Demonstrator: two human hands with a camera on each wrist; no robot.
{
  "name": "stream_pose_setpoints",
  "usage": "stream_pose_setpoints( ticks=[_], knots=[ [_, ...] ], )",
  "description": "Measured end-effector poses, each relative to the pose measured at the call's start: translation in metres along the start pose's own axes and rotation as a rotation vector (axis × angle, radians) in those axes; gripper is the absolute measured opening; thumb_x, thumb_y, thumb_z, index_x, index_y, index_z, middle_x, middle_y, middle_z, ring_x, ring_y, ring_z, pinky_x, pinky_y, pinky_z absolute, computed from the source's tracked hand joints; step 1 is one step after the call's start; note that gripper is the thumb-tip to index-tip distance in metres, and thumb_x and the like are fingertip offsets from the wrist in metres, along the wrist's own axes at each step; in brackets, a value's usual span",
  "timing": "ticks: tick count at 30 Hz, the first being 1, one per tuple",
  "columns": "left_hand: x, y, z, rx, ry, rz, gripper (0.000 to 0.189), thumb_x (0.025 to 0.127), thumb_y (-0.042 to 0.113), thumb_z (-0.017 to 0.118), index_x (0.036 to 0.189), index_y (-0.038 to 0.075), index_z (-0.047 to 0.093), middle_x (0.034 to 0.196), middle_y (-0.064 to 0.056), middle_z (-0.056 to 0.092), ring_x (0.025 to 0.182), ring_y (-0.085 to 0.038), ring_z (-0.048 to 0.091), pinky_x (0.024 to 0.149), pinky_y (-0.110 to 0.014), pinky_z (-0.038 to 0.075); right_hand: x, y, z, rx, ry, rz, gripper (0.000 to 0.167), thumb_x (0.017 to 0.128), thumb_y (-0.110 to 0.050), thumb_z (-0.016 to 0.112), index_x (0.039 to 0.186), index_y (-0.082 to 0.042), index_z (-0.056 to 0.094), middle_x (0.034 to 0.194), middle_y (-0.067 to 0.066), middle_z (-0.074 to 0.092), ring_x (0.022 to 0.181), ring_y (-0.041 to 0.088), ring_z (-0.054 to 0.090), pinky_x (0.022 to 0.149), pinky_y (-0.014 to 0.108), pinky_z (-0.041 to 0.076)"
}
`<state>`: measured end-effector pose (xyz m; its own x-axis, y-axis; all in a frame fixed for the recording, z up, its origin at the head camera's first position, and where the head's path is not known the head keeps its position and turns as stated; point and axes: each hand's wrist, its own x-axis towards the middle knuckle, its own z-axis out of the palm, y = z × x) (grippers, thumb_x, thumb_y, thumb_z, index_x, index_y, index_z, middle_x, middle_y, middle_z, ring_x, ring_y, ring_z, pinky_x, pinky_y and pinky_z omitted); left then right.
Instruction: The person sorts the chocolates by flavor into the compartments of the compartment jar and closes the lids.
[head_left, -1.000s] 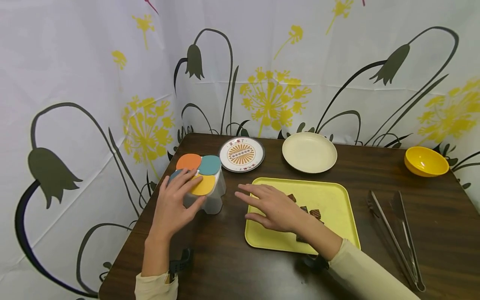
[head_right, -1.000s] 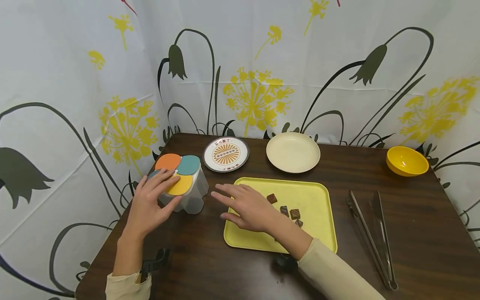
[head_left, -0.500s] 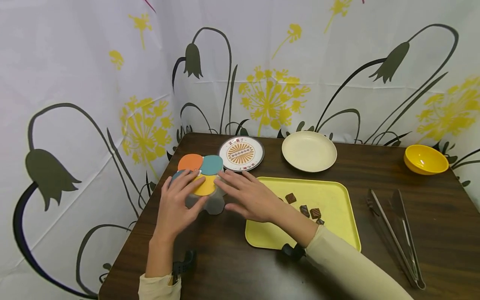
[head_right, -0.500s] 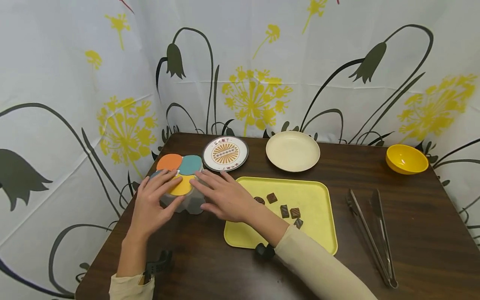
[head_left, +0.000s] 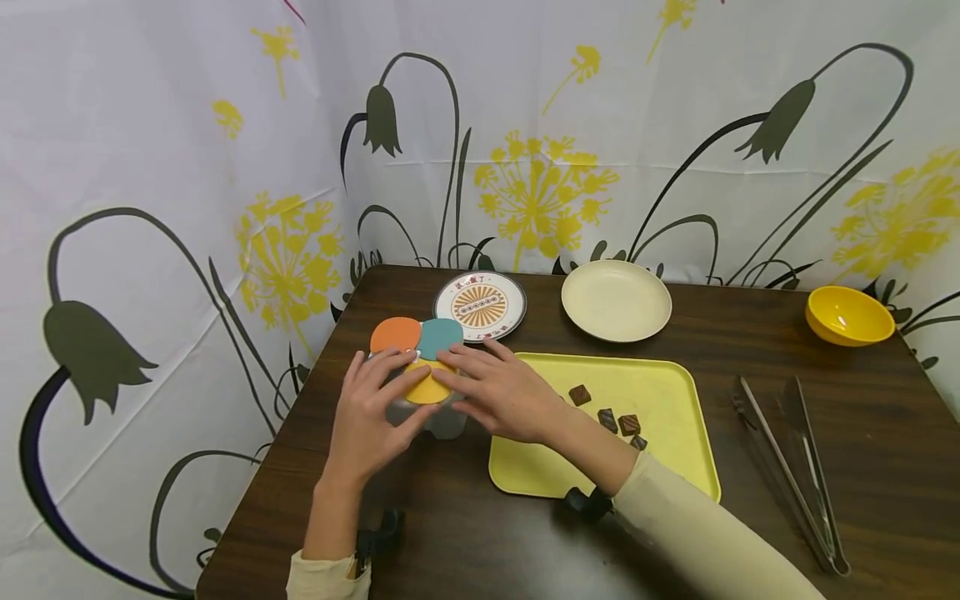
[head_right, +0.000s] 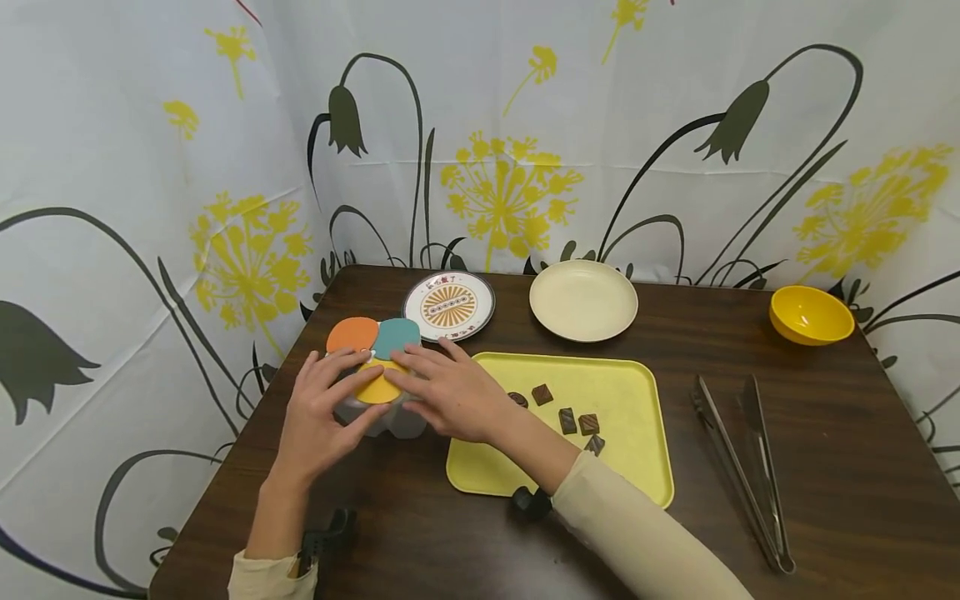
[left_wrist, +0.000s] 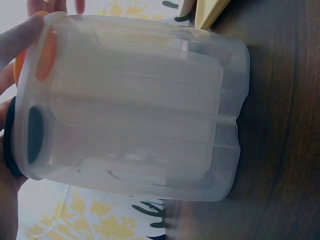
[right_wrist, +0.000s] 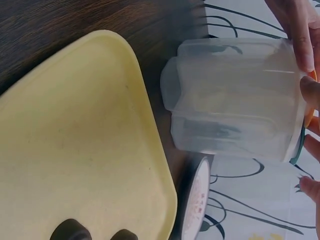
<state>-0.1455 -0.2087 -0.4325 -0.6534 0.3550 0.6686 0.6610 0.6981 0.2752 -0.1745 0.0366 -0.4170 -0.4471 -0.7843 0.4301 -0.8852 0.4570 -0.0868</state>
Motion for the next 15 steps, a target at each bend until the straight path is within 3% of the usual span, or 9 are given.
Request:
stream_pose_setpoints(
  ticks=[11, 15],
  knots=[
    [0.002, 0.011, 0.006, -0.034, 0.007, 0.061, 0.048, 0.082, 0.055, 0.071, 0.113, 0.017, 0.074, 0.119, -0.008, 0.063, 0.121, -0.030, 0.052, 0.107, -0.064, 0.027, -0.013, 0.002, -0.005, -0.015, 0.056, -0.050, 0.044, 0.095, -0.025, 0.064, 0.139, -0.018, 0.058, 0.142, 0.003, 0.054, 0.135, 0.019, 0.044, 0.113, 0.049, 0.028],
    [0.000, 0.015, 0.010, -0.015, 0.017, 0.078, 0.050, 0.085, 0.055, 0.066, 0.115, 0.015, 0.073, 0.122, -0.008, 0.064, 0.124, -0.031, 0.053, 0.106, -0.063, 0.030, -0.016, 0.002, -0.007, -0.041, 0.062, -0.069, 0.044, 0.095, -0.024, 0.065, 0.137, -0.018, 0.060, 0.141, 0.003, 0.055, 0.134, 0.019, 0.045, 0.114, 0.046, 0.027]
  ],
)
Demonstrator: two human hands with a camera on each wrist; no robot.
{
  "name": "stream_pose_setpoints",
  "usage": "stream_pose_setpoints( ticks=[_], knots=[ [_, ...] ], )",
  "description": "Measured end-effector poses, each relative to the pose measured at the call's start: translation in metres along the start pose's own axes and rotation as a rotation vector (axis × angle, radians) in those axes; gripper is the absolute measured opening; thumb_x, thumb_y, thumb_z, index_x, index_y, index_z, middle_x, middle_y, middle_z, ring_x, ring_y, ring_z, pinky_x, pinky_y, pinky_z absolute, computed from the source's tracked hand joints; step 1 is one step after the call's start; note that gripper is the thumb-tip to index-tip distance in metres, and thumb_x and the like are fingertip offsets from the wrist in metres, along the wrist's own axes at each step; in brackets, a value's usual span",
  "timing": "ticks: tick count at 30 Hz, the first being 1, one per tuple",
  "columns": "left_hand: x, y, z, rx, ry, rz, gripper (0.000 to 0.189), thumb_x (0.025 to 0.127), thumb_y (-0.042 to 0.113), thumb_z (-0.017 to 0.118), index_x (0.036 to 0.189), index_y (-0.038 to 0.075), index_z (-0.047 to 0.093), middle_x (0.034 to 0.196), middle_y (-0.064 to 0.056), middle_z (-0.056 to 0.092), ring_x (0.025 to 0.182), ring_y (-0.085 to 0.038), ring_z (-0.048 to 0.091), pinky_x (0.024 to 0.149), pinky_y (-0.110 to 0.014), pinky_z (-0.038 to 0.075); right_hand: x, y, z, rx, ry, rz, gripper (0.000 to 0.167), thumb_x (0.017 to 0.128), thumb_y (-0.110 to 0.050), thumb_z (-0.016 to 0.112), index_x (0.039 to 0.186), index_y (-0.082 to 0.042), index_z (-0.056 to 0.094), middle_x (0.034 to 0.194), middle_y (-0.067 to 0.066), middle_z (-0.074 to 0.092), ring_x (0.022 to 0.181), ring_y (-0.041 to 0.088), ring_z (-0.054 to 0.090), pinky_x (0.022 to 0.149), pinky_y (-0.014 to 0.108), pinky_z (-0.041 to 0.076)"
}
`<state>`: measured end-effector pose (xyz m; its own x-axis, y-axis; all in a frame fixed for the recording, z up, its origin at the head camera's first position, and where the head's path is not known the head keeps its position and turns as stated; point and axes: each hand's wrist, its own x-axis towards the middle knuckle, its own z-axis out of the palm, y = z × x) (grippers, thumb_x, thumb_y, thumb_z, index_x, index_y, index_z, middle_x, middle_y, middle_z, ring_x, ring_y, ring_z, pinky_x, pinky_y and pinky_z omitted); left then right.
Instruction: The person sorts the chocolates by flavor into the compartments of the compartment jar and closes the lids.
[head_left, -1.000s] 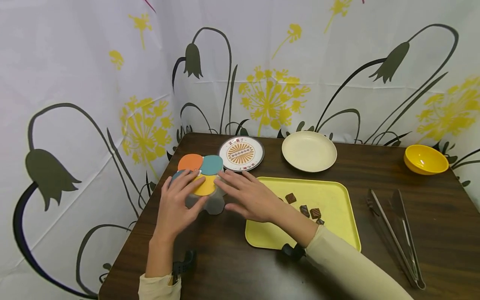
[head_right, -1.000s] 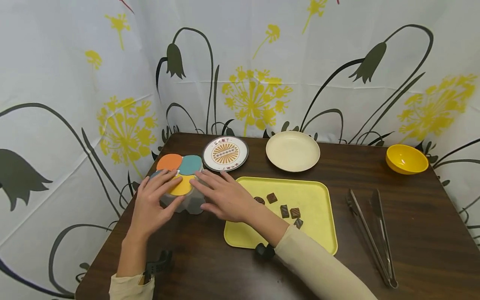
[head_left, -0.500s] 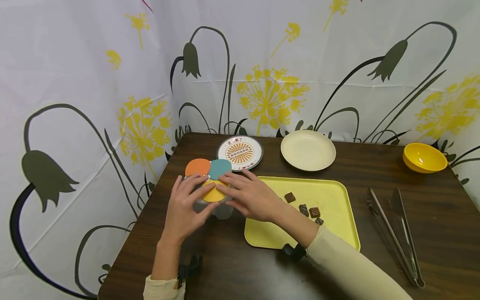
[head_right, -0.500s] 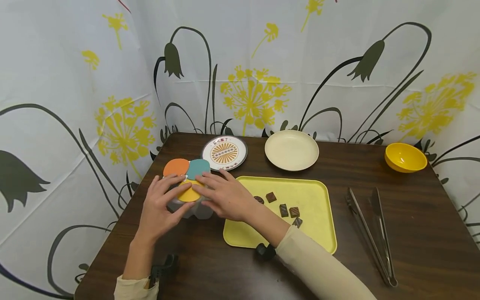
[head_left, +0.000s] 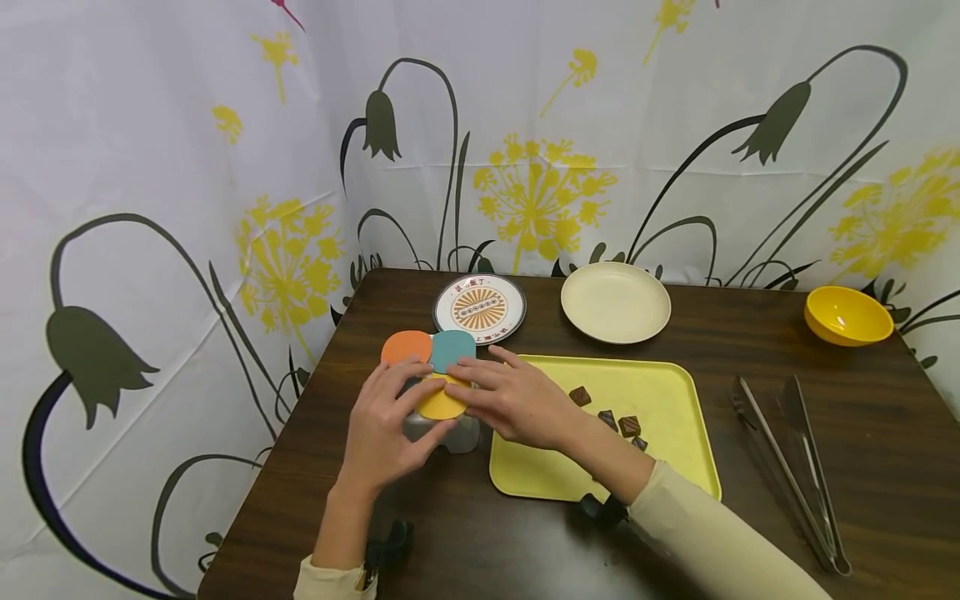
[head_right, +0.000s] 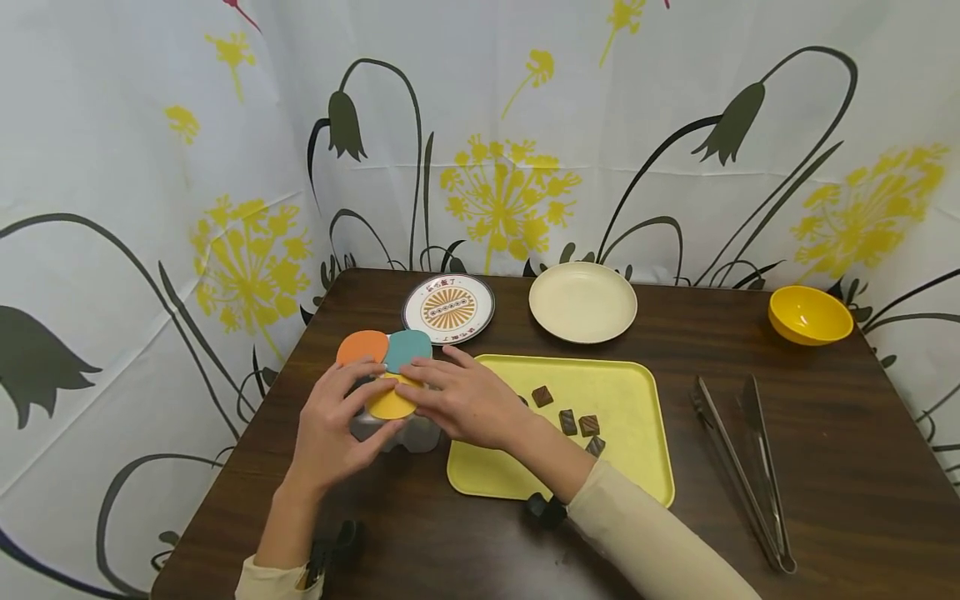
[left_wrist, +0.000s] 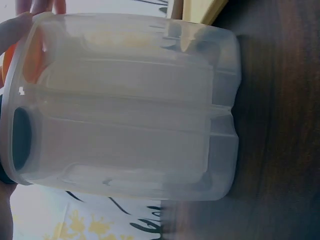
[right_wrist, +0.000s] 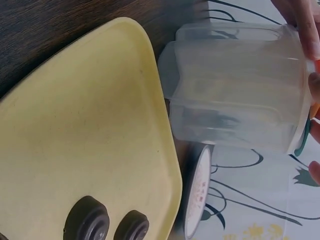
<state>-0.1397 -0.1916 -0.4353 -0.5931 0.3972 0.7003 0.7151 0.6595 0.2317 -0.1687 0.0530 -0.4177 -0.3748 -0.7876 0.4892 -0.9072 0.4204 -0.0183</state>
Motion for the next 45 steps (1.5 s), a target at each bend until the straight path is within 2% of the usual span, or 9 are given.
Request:
stream_pose_setpoints(
  ticks=[5, 9, 19, 28, 35, 40, 45],
  knots=[
    [0.000, 0.003, 0.003, 0.016, -0.007, 0.018, 0.054, 0.089, 0.054, 0.061, 0.124, 0.014, 0.069, 0.132, -0.003, 0.062, 0.128, -0.029, 0.052, 0.107, -0.061, 0.030, -0.004, 0.001, -0.003, -0.014, 0.005, -0.008, 0.043, 0.094, -0.025, 0.066, 0.137, -0.018, 0.060, 0.140, 0.002, 0.056, 0.133, 0.017, 0.047, 0.113, 0.045, 0.030],
    [0.000, 0.005, 0.004, 0.028, -0.014, 0.023, 0.057, 0.090, 0.055, 0.059, 0.129, 0.015, 0.067, 0.134, -0.001, 0.061, 0.128, -0.028, 0.052, 0.108, -0.060, 0.030, -0.005, 0.003, -0.005, -0.014, 0.003, -0.013, 0.044, 0.094, -0.026, 0.067, 0.137, -0.019, 0.060, 0.140, 0.001, 0.056, 0.132, 0.016, 0.048, 0.111, 0.045, 0.033],
    [0.000, 0.002, 0.007, 0.014, 0.028, 0.056, 0.054, 0.091, 0.054, 0.061, 0.124, 0.014, 0.070, 0.128, 0.000, 0.065, 0.124, -0.029, 0.056, 0.105, -0.060, 0.033, -0.003, 0.006, -0.010, -0.059, -0.014, -0.050, 0.040, 0.095, -0.025, 0.066, 0.135, -0.021, 0.062, 0.138, -0.001, 0.057, 0.128, 0.015, 0.052, 0.109, 0.042, 0.036],
    [-0.002, 0.001, 0.010, 0.035, 0.040, 0.073, 0.053, 0.091, 0.054, 0.060, 0.123, 0.013, 0.070, 0.126, -0.001, 0.065, 0.122, -0.029, 0.057, 0.104, -0.061, 0.034, -0.003, 0.006, -0.008, -0.088, -0.010, -0.077, 0.041, 0.093, -0.019, 0.067, 0.134, -0.019, 0.063, 0.138, 0.001, 0.057, 0.128, 0.016, 0.052, 0.113, 0.045, 0.030],
    [-0.002, 0.001, 0.011, 0.051, 0.058, 0.080, 0.053, 0.092, 0.054, 0.059, 0.123, 0.013, 0.071, 0.126, -0.002, 0.066, 0.121, -0.029, 0.058, 0.103, -0.061, 0.035, 0.000, 0.009, -0.009, -0.064, 0.001, -0.094, 0.042, 0.093, -0.017, 0.068, 0.135, -0.017, 0.062, 0.137, 0.003, 0.058, 0.125, 0.017, 0.055, 0.116, 0.046, 0.023],
    [-0.002, 0.002, 0.011, 0.055, 0.068, 0.084, 0.053, 0.092, 0.054, 0.059, 0.122, 0.013, 0.071, 0.125, -0.002, 0.066, 0.120, -0.029, 0.059, 0.103, -0.060, 0.036, 0.001, 0.009, -0.010, -0.048, -0.005, -0.098, 0.043, 0.092, -0.014, 0.068, 0.135, -0.016, 0.062, 0.138, 0.003, 0.057, 0.125, 0.018, 0.055, 0.115, 0.047, 0.025],
    [-0.001, 0.001, 0.011, 0.045, 0.084, 0.088, 0.052, 0.092, 0.053, 0.060, 0.122, 0.012, 0.071, 0.124, -0.002, 0.067, 0.119, -0.029, 0.060, 0.103, -0.059, 0.037, 0.001, 0.008, -0.010, -0.017, -0.021, -0.084, 0.040, 0.094, -0.014, 0.066, 0.134, -0.014, 0.062, 0.138, 0.003, 0.057, 0.127, 0.018, 0.053, 0.112, 0.042, 0.031]
  ],
)
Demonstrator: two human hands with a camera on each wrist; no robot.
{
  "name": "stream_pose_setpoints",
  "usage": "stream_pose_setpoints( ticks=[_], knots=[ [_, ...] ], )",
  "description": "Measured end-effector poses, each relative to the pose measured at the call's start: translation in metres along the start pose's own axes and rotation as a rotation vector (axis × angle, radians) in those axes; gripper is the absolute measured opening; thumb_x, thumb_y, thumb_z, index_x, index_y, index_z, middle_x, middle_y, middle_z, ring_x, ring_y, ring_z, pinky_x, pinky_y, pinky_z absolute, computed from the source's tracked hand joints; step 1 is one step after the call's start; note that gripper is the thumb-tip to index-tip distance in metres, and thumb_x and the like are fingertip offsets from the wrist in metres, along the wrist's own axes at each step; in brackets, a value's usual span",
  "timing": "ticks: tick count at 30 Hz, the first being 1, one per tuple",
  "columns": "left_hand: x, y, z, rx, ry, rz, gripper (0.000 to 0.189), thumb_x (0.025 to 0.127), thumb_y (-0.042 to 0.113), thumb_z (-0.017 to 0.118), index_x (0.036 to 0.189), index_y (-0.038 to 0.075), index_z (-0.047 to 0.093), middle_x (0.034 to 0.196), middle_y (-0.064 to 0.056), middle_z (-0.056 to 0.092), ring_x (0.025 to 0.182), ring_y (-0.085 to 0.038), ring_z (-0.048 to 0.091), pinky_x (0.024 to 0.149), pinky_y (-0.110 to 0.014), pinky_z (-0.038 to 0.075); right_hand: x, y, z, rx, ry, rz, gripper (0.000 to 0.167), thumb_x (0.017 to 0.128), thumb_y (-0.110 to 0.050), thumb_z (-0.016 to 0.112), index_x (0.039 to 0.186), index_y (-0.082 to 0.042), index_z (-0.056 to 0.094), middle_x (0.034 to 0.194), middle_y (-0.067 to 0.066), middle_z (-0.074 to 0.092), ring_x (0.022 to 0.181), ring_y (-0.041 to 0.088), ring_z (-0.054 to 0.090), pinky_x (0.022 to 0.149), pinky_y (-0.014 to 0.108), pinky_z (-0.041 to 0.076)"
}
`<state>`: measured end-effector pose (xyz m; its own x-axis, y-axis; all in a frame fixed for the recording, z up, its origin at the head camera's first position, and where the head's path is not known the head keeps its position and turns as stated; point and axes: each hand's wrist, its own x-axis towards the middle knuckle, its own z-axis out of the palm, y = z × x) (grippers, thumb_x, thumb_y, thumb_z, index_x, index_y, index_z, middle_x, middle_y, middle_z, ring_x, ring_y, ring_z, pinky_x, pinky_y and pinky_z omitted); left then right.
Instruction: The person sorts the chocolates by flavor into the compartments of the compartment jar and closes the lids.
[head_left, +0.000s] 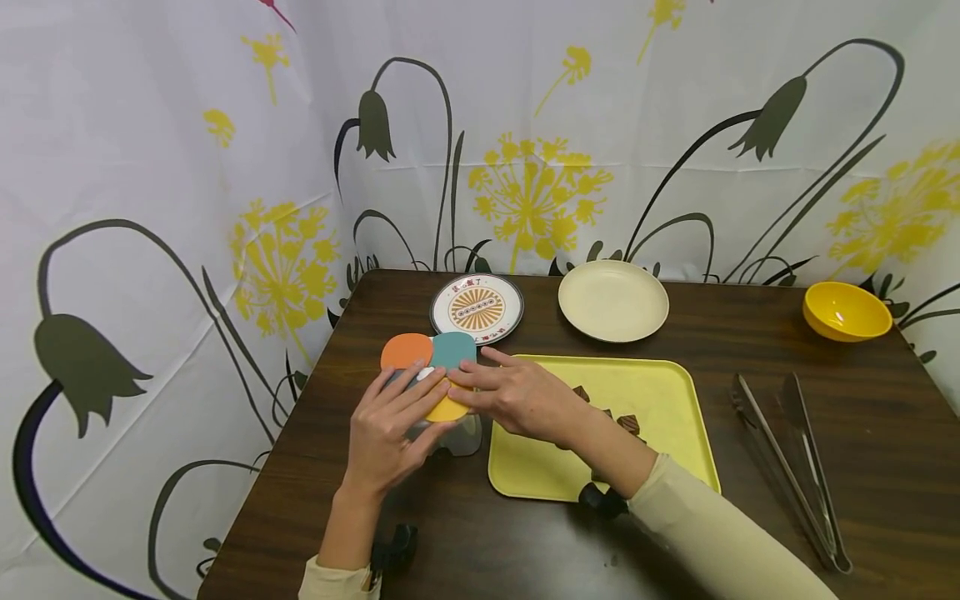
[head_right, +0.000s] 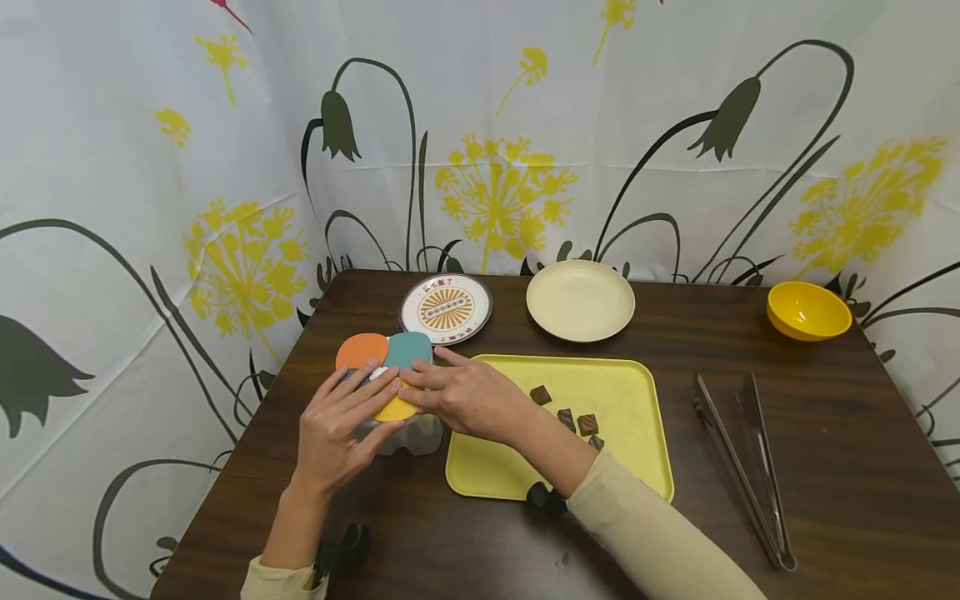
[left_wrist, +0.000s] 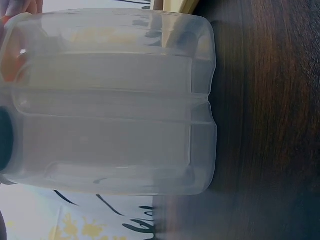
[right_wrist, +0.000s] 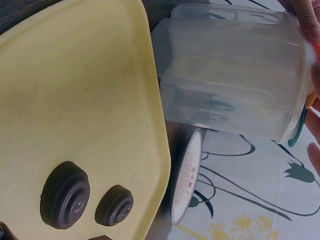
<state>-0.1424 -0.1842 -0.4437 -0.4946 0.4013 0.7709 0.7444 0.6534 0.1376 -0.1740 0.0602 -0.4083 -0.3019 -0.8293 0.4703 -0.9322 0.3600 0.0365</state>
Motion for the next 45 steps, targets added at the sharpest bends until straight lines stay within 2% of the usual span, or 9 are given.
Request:
stream_pose_setpoints(
  ticks=[10, 17, 22, 24, 27, 30, 33, 37, 45],
  knots=[
    [0.001, 0.000, 0.002, -0.033, 0.038, -0.021, 0.048, 0.092, 0.051, 0.061, 0.119, 0.013, 0.073, 0.121, -0.001, 0.068, 0.116, -0.029, 0.062, 0.103, -0.057, 0.038, 0.002, -0.003, -0.004, 0.021, 0.001, 0.029, 0.039, 0.096, -0.017, 0.064, 0.134, -0.014, 0.062, 0.135, 0.001, 0.059, 0.126, 0.013, 0.053, 0.092, 0.029, 0.051],
    [0.004, 0.001, -0.001, -0.036, 0.013, -0.041, 0.049, 0.092, 0.052, 0.061, 0.119, 0.014, 0.073, 0.121, 0.000, 0.068, 0.115, -0.027, 0.063, 0.099, -0.057, 0.042, 0.000, -0.002, -0.004, 0.096, 0.024, 0.061, 0.039, 0.096, -0.017, 0.064, 0.135, -0.015, 0.062, 0.133, -0.001, 0.060, 0.125, 0.011, 0.053, 0.086, 0.028, 0.053],
    [0.012, 0.001, -0.006, -0.058, -0.019, -0.041, 0.047, 0.090, 0.050, 0.063, 0.118, 0.014, 0.074, 0.116, 0.000, 0.070, 0.111, -0.026, 0.065, 0.095, -0.055, 0.047, 0.000, -0.001, -0.005, 0.132, 0.039, 0.100, 0.039, 0.096, -0.019, 0.064, 0.135, -0.018, 0.062, 0.132, -0.001, 0.061, 0.121, 0.010, 0.057, 0.078, 0.029, 0.055],
    [0.016, -0.001, -0.009, -0.083, -0.021, -0.032, 0.045, 0.089, 0.048, 0.065, 0.115, 0.013, 0.075, 0.113, -0.001, 0.072, 0.108, -0.026, 0.067, 0.092, -0.053, 0.049, 0.001, -0.001, -0.005, 0.158, 0.050, 0.120, 0.037, 0.096, -0.020, 0.063, 0.134, -0.019, 0.063, 0.131, -0.001, 0.063, 0.112, 0.011, 0.063, 0.074, 0.029, 0.056],
    [0.023, -0.004, -0.011, -0.138, -0.032, -0.012, 0.041, 0.088, 0.044, 0.065, 0.111, 0.011, 0.076, 0.108, -0.002, 0.073, 0.104, -0.027, 0.068, 0.089, -0.049, 0.052, 0.003, -0.001, -0.006, 0.203, 0.066, 0.142, 0.035, 0.097, -0.019, 0.062, 0.132, -0.019, 0.064, 0.129, -0.001, 0.064, 0.089, 0.011, 0.069, 0.070, 0.027, 0.055],
    [0.028, -0.008, -0.012, -0.209, -0.058, -0.007, 0.037, 0.087, 0.040, 0.065, 0.108, 0.012, 0.077, 0.105, 0.000, 0.073, 0.104, -0.026, 0.067, 0.089, -0.045, 0.053, 0.005, -0.001, -0.005, 0.241, 0.074, 0.155, 0.035, 0.098, -0.018, 0.061, 0.132, -0.018, 0.064, 0.130, -0.003, 0.063, 0.068, 0.009, 0.063, 0.065, 0.024, 0.051],
    [0.031, -0.011, -0.011, -0.282, -0.072, -0.015, 0.032, 0.085, 0.035, 0.067, 0.106, 0.013, 0.076, 0.104, 0.001, 0.072, 0.105, -0.027, 0.067, 0.091, -0.039, 0.052, 0.005, -0.002, -0.003, 0.271, 0.083, 0.178, 0.036, 0.099, -0.018, 0.059, 0.134, -0.019, 0.062, 0.132, -0.005, 0.061, 0.067, 0.008, 0.060, 0.064, 0.022, 0.049],
    [0.032, -0.013, -0.010, -0.335, -0.053, -0.031, 0.029, 0.084, 0.028, 0.067, 0.107, 0.012, 0.075, 0.103, 0.000, 0.072, 0.104, -0.028, 0.068, 0.092, -0.032, 0.051, 0.003, -0.002, -0.002, 0.318, 0.084, 0.219, 0.039, 0.100, -0.015, 0.055, 0.138, -0.020, 0.058, 0.134, -0.007, 0.059, 0.073, 0.006, 0.059, 0.068, 0.022, 0.048],
    [0.029, -0.013, -0.009, -0.298, -0.050, -0.069, 0.034, 0.094, 0.025, 0.055, 0.120, 0.010, 0.071, 0.113, -0.001, 0.071, 0.102, -0.018, 0.067, 0.089, -0.028, 0.051, 0.000, -0.004, -0.004, 0.389, 0.069, 0.294, 0.049, 0.100, -0.013, 0.053, 0.149, -0.020, 0.045, 0.142, -0.005, 0.052, 0.077, 0.006, 0.054, 0.071, 0.023, 0.046]
  ],
)
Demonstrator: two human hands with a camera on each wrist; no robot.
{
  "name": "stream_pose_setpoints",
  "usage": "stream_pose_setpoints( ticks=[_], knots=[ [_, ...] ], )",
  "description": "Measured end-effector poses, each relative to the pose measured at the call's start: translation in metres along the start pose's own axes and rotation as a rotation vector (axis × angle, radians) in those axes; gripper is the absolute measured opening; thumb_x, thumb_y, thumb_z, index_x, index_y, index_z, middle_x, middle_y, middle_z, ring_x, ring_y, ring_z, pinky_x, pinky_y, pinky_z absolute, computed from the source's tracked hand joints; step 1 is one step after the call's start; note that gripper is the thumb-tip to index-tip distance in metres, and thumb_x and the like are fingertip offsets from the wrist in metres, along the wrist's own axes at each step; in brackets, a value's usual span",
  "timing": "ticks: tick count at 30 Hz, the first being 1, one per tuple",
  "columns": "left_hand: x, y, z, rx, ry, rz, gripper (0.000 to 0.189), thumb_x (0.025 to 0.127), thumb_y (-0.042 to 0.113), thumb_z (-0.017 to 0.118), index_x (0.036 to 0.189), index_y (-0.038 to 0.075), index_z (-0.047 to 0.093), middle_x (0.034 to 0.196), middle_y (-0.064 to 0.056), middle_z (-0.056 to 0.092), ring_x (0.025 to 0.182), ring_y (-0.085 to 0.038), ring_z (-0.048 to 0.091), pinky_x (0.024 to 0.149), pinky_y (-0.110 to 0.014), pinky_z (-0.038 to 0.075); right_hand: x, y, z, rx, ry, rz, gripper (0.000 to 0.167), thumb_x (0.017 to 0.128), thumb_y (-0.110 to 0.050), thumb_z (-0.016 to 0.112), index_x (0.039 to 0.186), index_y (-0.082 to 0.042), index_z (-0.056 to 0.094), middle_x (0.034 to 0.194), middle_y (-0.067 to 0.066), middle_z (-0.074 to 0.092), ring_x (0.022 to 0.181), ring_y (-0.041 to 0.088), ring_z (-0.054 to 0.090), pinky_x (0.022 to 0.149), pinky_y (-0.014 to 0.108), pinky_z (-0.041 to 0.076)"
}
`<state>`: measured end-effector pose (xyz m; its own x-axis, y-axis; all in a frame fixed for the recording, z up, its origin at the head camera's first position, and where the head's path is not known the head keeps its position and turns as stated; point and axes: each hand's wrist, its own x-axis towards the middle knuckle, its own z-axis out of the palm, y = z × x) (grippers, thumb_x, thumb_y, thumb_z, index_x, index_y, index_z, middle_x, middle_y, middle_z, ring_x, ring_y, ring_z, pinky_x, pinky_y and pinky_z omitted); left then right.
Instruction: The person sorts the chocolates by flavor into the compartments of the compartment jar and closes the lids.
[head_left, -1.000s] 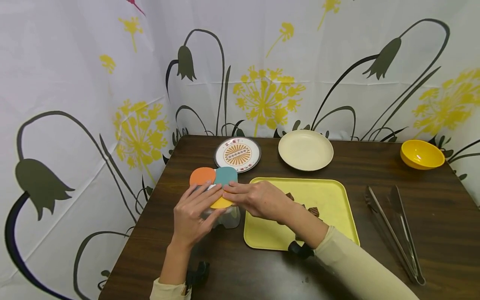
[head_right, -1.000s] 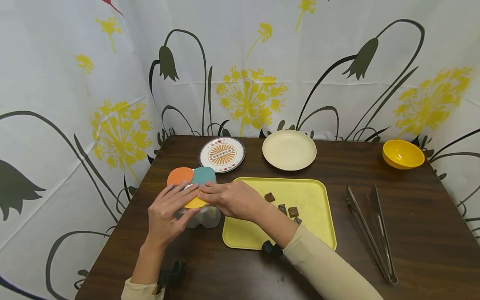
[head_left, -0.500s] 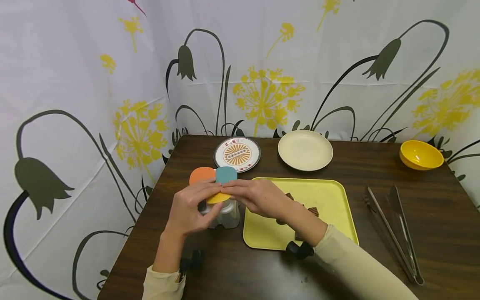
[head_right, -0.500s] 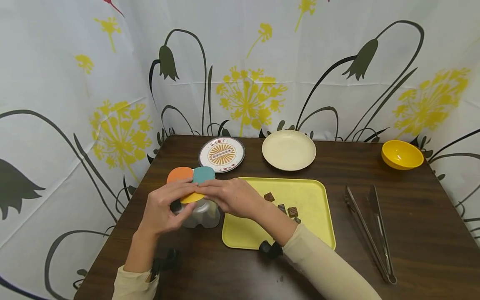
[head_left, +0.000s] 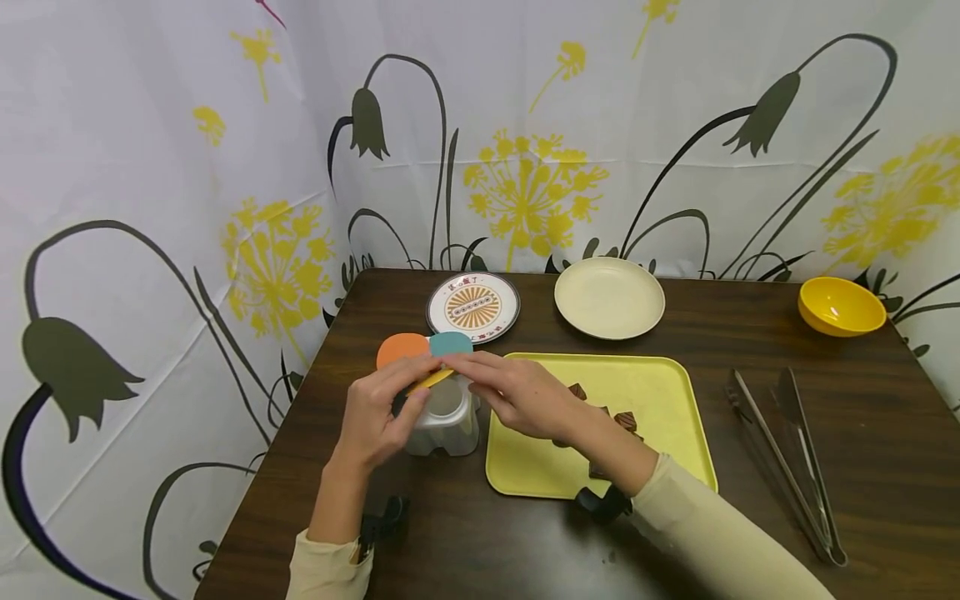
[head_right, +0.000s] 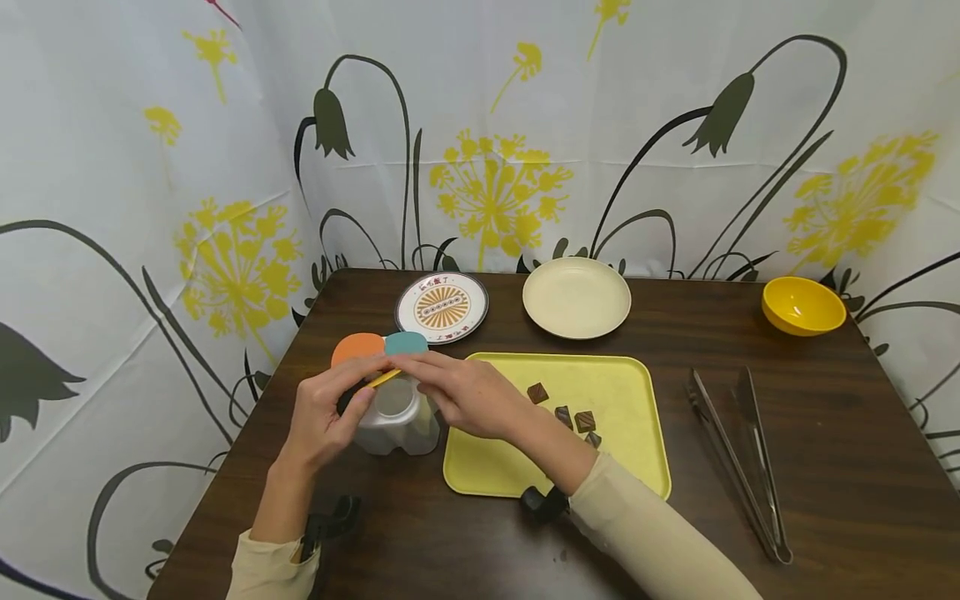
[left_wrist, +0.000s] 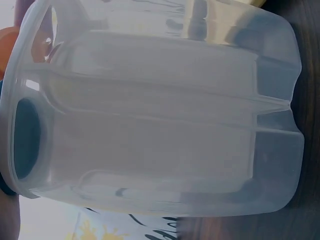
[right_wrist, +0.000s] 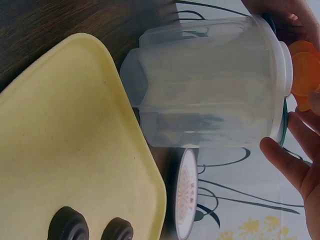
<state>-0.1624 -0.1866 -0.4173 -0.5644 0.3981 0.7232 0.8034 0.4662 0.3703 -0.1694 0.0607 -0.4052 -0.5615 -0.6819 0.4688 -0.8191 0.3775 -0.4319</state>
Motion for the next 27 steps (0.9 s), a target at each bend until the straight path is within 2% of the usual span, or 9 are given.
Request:
stream_pose_setpoints(
  ticks=[9, 13, 16, 22, 27],
  knots=[
    [-0.004, 0.000, 0.001, 0.032, 0.015, -0.018, 0.034, 0.098, 0.022, 0.047, 0.119, 0.011, 0.072, 0.114, -0.003, 0.070, 0.105, -0.020, 0.067, 0.089, -0.035, 0.052, -0.009, 0.000, 0.002, 0.015, 0.021, 0.009, 0.061, 0.096, -0.013, 0.061, 0.152, -0.019, 0.038, 0.148, -0.005, 0.045, 0.083, 0.006, 0.057, 0.071, 0.024, 0.048],
    [-0.005, -0.001, 0.001, 0.026, 0.022, -0.031, 0.033, 0.098, 0.021, 0.048, 0.120, 0.011, 0.071, 0.114, -0.002, 0.071, 0.104, -0.020, 0.067, 0.090, -0.031, 0.051, -0.014, 0.001, 0.000, 0.019, 0.022, 0.014, 0.061, 0.095, -0.015, 0.064, 0.151, -0.019, 0.040, 0.148, -0.005, 0.046, 0.101, 0.007, 0.061, 0.079, 0.028, 0.051],
    [-0.005, -0.001, 0.001, 0.015, 0.027, -0.041, 0.033, 0.098, 0.019, 0.048, 0.120, 0.011, 0.071, 0.114, -0.002, 0.071, 0.104, -0.020, 0.067, 0.094, -0.028, 0.049, -0.020, 0.002, -0.002, 0.003, -0.001, 0.041, 0.054, 0.096, -0.020, 0.063, 0.148, -0.020, 0.046, 0.146, -0.007, 0.049, 0.116, 0.007, 0.058, 0.086, 0.031, 0.052],
    [-0.005, -0.001, 0.003, 0.009, 0.040, -0.054, 0.031, 0.098, 0.018, 0.049, 0.119, 0.011, 0.071, 0.111, -0.001, 0.072, 0.101, -0.018, 0.068, 0.091, -0.027, 0.050, -0.043, 0.004, -0.012, 0.031, -0.081, 0.157, 0.040, 0.099, -0.026, 0.059, 0.139, -0.023, 0.058, 0.137, -0.009, 0.057, 0.123, 0.007, 0.054, 0.094, 0.035, 0.049],
    [-0.004, 0.000, 0.004, 0.016, 0.040, -0.054, 0.031, 0.098, 0.019, 0.049, 0.119, 0.011, 0.071, 0.110, -0.001, 0.072, 0.101, -0.018, 0.068, 0.089, -0.030, 0.051, -0.071, 0.005, -0.027, 0.078, -0.044, 0.272, 0.036, 0.098, -0.025, 0.062, 0.134, -0.022, 0.062, 0.129, -0.008, 0.062, 0.111, 0.006, 0.060, 0.089, 0.034, 0.051]
  ],
)
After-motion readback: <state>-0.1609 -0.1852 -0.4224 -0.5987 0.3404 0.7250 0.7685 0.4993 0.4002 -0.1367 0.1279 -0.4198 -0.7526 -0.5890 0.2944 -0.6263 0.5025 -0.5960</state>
